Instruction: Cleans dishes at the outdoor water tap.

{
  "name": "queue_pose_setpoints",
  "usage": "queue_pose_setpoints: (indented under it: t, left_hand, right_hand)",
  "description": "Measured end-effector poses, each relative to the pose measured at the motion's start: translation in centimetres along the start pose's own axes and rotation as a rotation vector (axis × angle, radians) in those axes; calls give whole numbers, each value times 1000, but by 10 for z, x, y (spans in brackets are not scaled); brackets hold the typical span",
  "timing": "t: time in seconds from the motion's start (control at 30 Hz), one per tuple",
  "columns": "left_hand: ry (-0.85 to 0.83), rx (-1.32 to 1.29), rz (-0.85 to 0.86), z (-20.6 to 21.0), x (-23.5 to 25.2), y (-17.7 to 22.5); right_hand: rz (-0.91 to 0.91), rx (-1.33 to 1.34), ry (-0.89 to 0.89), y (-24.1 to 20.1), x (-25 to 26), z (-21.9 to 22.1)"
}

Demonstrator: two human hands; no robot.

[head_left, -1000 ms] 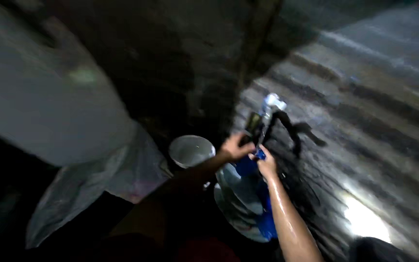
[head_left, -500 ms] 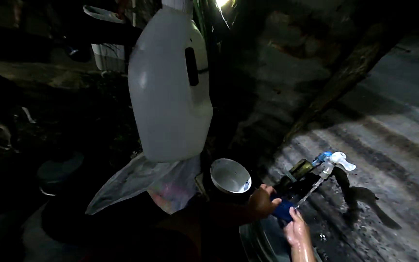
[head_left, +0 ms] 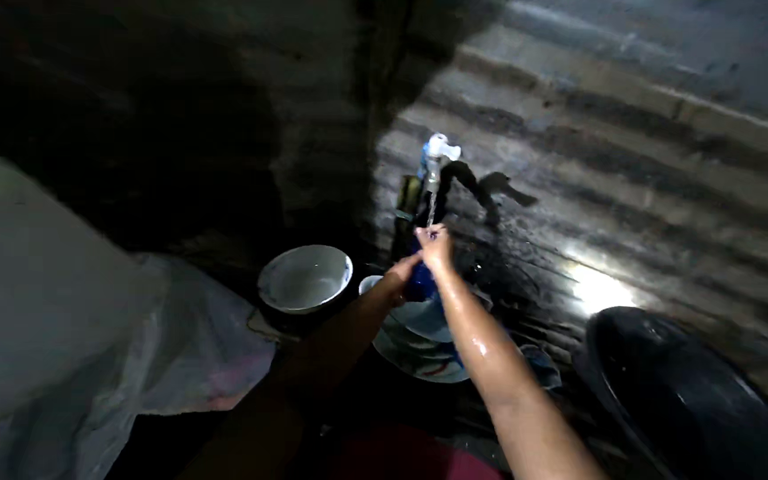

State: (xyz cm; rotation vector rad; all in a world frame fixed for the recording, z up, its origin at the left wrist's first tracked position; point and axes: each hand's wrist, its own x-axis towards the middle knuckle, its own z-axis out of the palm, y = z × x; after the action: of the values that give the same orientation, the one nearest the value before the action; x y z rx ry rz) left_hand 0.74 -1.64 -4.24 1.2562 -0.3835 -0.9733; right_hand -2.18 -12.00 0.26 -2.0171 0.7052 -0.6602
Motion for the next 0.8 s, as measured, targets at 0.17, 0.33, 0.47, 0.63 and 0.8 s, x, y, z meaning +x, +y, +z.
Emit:
queue_pose_setpoints:
  t: [0.17,0.33,0.47,0.63,0.8]
  left_hand:
    - [155,545,-92,-4,-44,48]
    - [244,-75,-4,7,16,-4]
    - [110,196,-275,-3,15,14]
    - [122,3,-324,-15,16,10]
    - [-63,15,-66,-26,41,-8]
  right_hand:
    - [-242,-306,-230,15,-64,35]
    - [148,-47,-192,27,-13,15]
    - [386,124,-104,62,-12,7]
    - [482,306,-91,49,-46,-6]
    - [326,239,-245,37,-60,-15]
